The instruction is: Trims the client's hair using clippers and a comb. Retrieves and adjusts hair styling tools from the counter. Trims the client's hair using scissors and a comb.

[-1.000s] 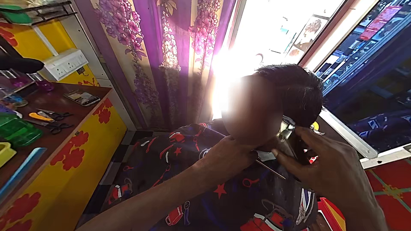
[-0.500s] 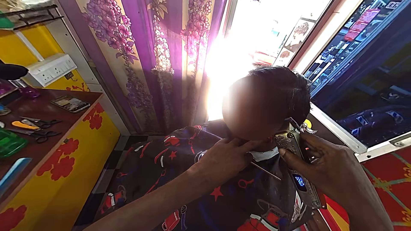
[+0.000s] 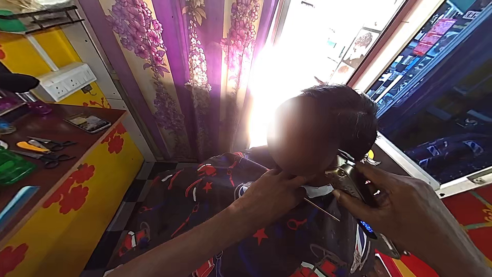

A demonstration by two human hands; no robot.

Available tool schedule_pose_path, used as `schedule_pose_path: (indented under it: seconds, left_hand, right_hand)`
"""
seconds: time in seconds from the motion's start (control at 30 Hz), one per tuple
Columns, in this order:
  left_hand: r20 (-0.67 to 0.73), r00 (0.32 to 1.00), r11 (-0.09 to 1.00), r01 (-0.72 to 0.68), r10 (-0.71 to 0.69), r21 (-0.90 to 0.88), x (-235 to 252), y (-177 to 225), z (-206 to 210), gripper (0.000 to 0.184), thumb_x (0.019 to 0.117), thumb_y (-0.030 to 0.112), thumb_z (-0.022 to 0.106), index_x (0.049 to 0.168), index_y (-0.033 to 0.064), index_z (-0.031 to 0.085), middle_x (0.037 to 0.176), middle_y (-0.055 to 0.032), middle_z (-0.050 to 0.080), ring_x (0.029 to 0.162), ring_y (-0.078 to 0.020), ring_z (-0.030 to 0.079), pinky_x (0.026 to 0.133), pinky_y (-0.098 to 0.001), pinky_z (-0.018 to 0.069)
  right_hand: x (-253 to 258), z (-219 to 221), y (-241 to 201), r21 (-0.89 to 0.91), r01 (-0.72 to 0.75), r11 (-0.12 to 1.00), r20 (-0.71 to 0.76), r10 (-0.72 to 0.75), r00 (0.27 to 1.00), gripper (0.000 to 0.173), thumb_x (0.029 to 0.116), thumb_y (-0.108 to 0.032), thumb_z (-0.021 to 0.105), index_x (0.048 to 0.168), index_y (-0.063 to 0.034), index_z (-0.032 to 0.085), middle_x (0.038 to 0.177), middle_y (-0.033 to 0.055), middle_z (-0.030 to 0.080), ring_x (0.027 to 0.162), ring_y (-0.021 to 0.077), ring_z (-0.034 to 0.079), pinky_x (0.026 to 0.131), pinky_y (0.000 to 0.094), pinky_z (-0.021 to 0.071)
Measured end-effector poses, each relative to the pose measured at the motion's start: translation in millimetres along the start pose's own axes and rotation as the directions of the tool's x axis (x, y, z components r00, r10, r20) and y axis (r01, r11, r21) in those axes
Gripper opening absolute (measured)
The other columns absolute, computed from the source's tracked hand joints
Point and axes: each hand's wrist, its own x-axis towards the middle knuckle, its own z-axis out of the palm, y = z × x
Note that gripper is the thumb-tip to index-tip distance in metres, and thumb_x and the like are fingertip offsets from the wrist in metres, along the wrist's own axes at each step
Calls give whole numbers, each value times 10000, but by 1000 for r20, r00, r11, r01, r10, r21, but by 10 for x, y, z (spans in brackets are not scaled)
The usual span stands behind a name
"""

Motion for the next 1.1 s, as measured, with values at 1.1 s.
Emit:
schedule_pose_path:
  seconds: [1.1]
  left_hand:
    - [-27, 1000, 1000, 7, -8, -22, 21, -12, 99, 151, 969, 81, 621, 1062, 167, 705, 1338, -4, 639, 939, -215, 675, 720, -365, 567]
  right_hand:
    - [-15, 125, -215, 112, 25, 993, 16, -27, 1000, 470, 862, -651, 596, 1028, -224, 701, 725, -93, 642, 593, 90, 630, 471, 356, 519]
